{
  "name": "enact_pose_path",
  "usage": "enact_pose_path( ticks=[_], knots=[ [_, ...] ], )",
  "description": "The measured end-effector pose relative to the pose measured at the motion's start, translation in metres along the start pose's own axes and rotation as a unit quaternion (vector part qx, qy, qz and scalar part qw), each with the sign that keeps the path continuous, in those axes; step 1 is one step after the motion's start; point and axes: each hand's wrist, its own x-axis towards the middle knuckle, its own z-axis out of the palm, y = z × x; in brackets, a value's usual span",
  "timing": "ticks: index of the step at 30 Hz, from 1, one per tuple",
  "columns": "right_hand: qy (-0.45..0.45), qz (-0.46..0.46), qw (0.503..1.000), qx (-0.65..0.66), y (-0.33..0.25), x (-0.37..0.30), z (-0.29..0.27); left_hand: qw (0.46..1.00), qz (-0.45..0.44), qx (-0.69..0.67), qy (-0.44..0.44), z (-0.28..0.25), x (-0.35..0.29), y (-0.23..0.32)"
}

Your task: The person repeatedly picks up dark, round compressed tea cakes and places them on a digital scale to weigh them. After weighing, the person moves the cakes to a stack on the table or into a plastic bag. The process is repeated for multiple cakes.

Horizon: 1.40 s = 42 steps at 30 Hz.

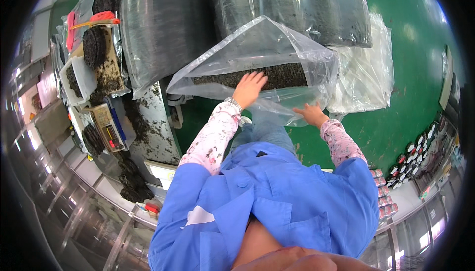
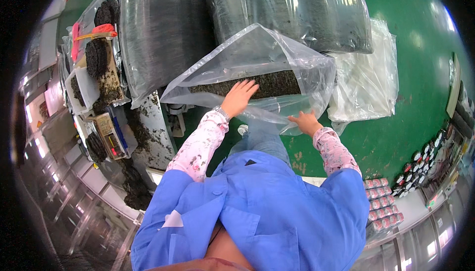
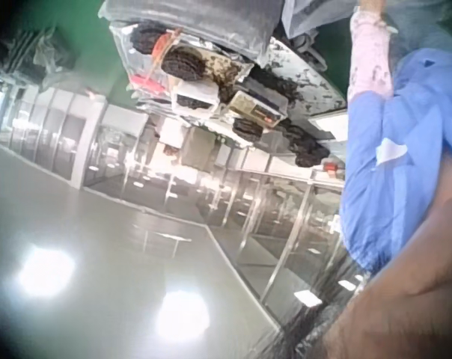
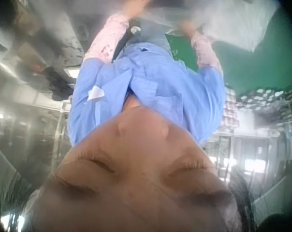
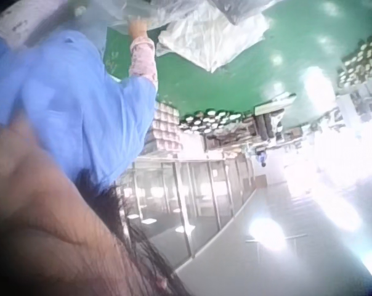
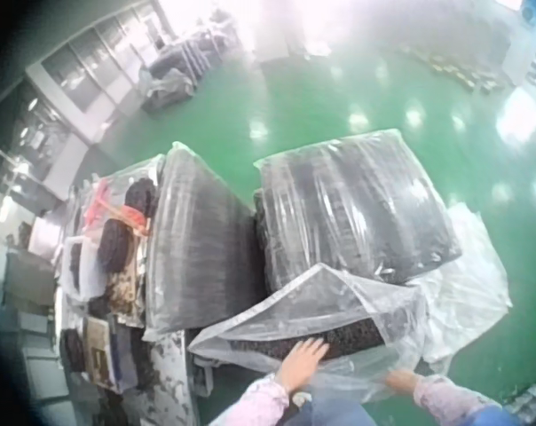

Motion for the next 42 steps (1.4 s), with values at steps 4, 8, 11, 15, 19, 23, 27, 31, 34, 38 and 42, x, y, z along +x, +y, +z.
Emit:
enact_pose_path(
  ticks=[4, 8, 11, 15, 19, 23, 27, 31, 34, 38, 42],
  knots=[
    [0.012, 0.083, 0.948, 0.306, 0.048, -0.002, -0.009, 0.856, -0.239, 0.01, -0.459, 0.062, -0.092, -0.056],
    [0.318, 0.263, 0.664, 0.624, 0.075, 0.083, -0.014, 0.787, -0.377, -0.103, -0.477, 0.063, -0.136, -0.08],
    [0.512, 0.264, 0.659, 0.484, 0.107, 0.146, -0.005, 0.824, -0.459, -0.152, -0.295, 0.09, -0.131, -0.104],
    [0.386, 0.526, 0.751, 0.101, 0.179, 0.167, 0.04, 0.828, -0.519, -0.209, -0.041, 0.104, -0.114, -0.143],
    [0.333, 0.453, 0.786, -0.258, 0.194, 0.156, 0.059, 0.877, -0.441, -0.036, -0.185, 0.112, -0.144, -0.169],
    [0.374, 0.453, 0.808, 0.039, 0.151, 0.093, -0.053, 0.855, -0.497, 0.06, -0.137, 0.075, -0.143, -0.161],
    [0.37, 0.393, 0.839, 0.065, 0.194, 0.094, 0.048, 0.788, -0.583, -0.033, -0.196, 0.085, -0.165, -0.191],
    [0.369, 0.396, 0.837, 0.078, 0.177, 0.083, 0.018, 0.71, -0.665, -0.167, -0.162, 0.116, -0.184, -0.237],
    [0.385, 0.418, 0.818, 0.088, 0.193, 0.101, 0.043, 0.726, -0.645, -0.233, -0.045, 0.158, -0.224, -0.281],
    [0.393, 0.454, 0.797, 0.067, 0.216, 0.106, 0.085, 0.54, -0.607, -0.555, 0.18, 0.153, -0.2, -0.258],
    [0.366, 0.442, 0.811, 0.117, 0.23, 0.087, 0.085, 0.804, -0.446, -0.389, 0.054, 0.103, -0.162, -0.243]
  ],
)
